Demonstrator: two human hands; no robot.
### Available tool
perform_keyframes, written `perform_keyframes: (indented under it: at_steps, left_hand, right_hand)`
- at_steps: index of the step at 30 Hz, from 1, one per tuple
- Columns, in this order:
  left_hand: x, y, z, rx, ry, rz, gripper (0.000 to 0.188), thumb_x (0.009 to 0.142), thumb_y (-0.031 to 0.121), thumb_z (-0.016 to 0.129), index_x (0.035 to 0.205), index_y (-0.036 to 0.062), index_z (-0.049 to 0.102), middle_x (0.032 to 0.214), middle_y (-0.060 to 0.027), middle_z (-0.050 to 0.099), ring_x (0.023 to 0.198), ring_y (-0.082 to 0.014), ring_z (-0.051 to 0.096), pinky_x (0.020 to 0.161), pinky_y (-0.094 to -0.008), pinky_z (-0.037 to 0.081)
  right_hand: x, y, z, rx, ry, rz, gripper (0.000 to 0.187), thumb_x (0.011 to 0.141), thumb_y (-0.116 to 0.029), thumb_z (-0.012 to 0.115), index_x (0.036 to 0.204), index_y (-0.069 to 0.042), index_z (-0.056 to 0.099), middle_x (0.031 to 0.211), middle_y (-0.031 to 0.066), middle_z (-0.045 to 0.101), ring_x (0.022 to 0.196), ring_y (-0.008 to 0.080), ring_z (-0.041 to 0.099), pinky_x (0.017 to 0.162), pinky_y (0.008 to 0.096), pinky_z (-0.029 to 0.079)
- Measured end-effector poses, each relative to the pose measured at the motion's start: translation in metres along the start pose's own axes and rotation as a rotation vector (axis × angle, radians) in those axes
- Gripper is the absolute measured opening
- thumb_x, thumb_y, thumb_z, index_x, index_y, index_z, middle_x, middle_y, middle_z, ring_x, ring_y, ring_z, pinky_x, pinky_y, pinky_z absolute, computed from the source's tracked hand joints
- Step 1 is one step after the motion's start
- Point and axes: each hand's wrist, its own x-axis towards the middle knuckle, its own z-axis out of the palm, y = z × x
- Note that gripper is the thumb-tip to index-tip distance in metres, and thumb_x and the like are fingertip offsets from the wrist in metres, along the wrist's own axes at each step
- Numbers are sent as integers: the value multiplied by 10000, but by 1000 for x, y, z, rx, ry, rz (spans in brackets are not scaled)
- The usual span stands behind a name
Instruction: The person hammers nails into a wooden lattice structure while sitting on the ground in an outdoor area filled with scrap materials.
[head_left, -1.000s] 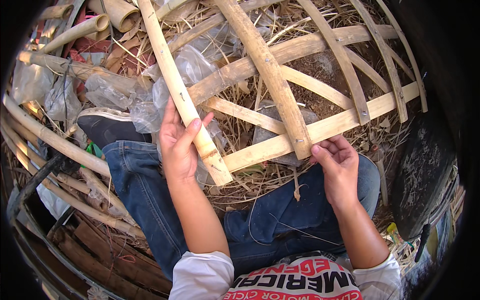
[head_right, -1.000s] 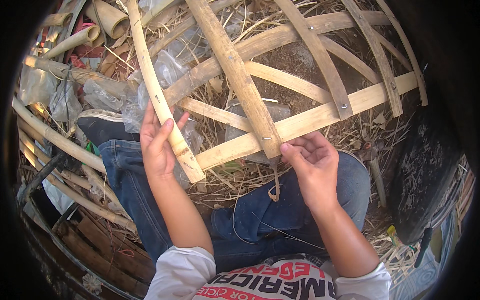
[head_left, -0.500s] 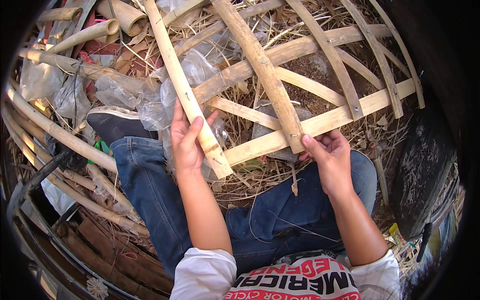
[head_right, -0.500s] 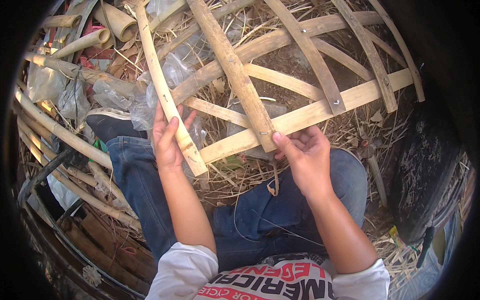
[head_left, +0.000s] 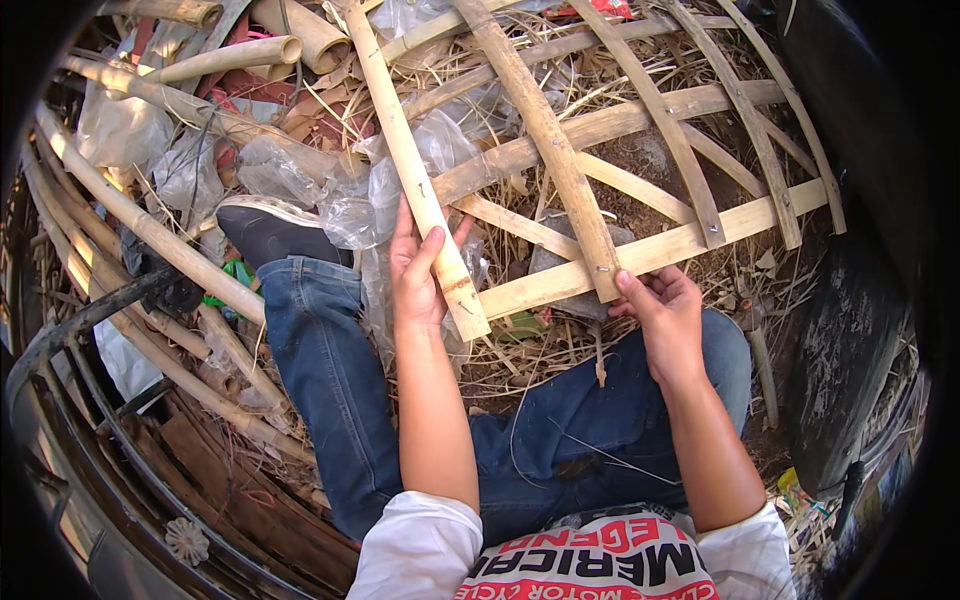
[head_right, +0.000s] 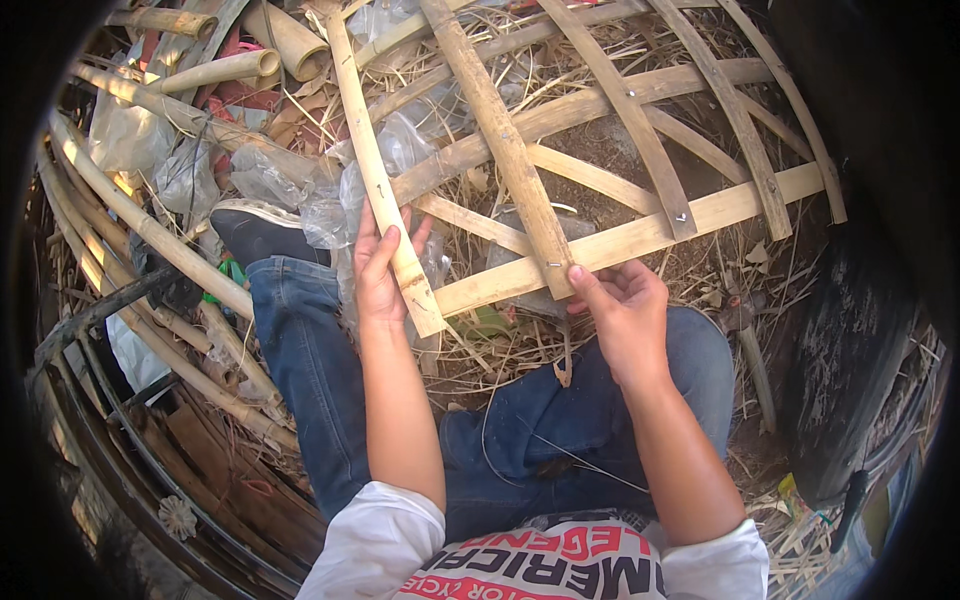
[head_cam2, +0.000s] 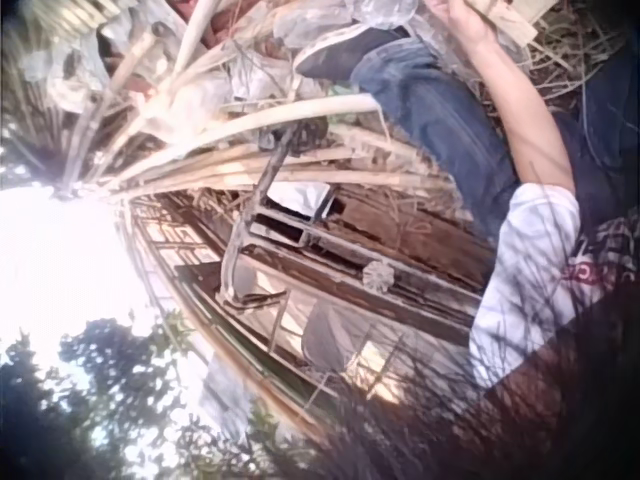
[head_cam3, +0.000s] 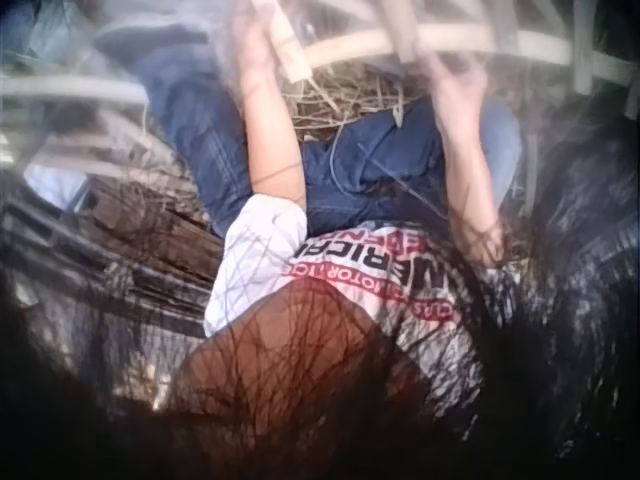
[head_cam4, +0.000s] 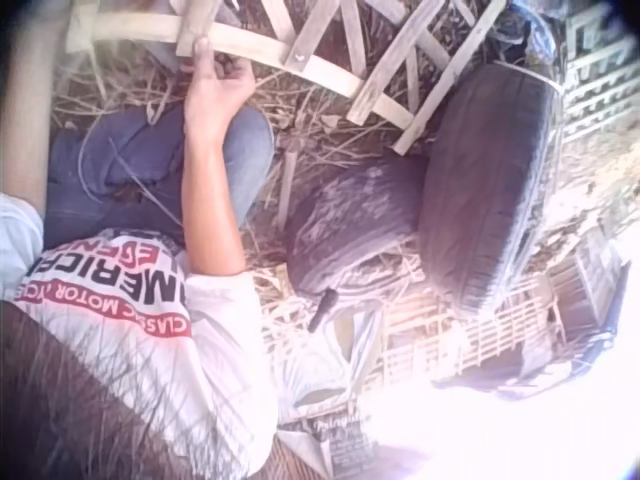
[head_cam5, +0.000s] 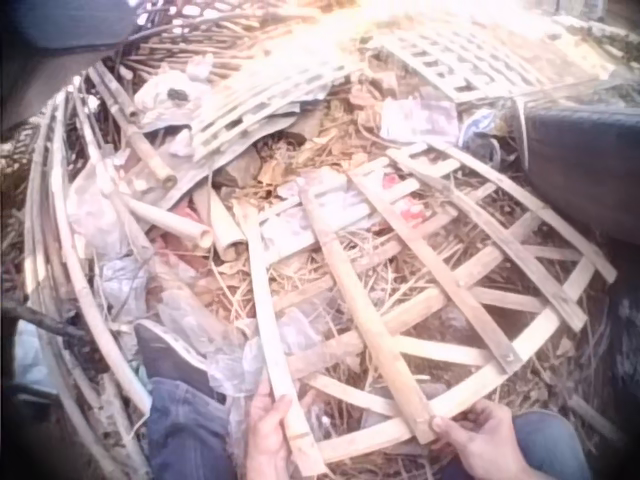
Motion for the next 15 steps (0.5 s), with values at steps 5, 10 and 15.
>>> perform_keyframes:
  at_steps: [5,10,15]
  left_hand:
    - [-1,0,-3,-34,30,7,704,883,2,605,1503,60,276,1273,-62,523,1150,-175,528,1098,-538,390]
    - [2,-1,-9,-114,0,19,766,867,-19,625,1519,40,228,1439,-109,446,1250,-201,501,1066,-478,442]
    - [-1,-1,-13,-124,34,62,790,842,-31,656,1507,3,231,1449,-144,448,1229,-202,534,1027,-402,484]
  right_hand:
    - [3,2,5,0,-16,-35,247,872,-92,715,1035,55,602,951,149,684,801,173,668,660,299,548]
    - [0,7,6,-10,21,-47,180,905,-76,669,1027,34,596,912,116,668,712,148,643,623,295,568]
    - [-5,10,8,29,10,-36,133,921,-53,638,1022,22,595,927,106,667,724,175,649,629,336,575]
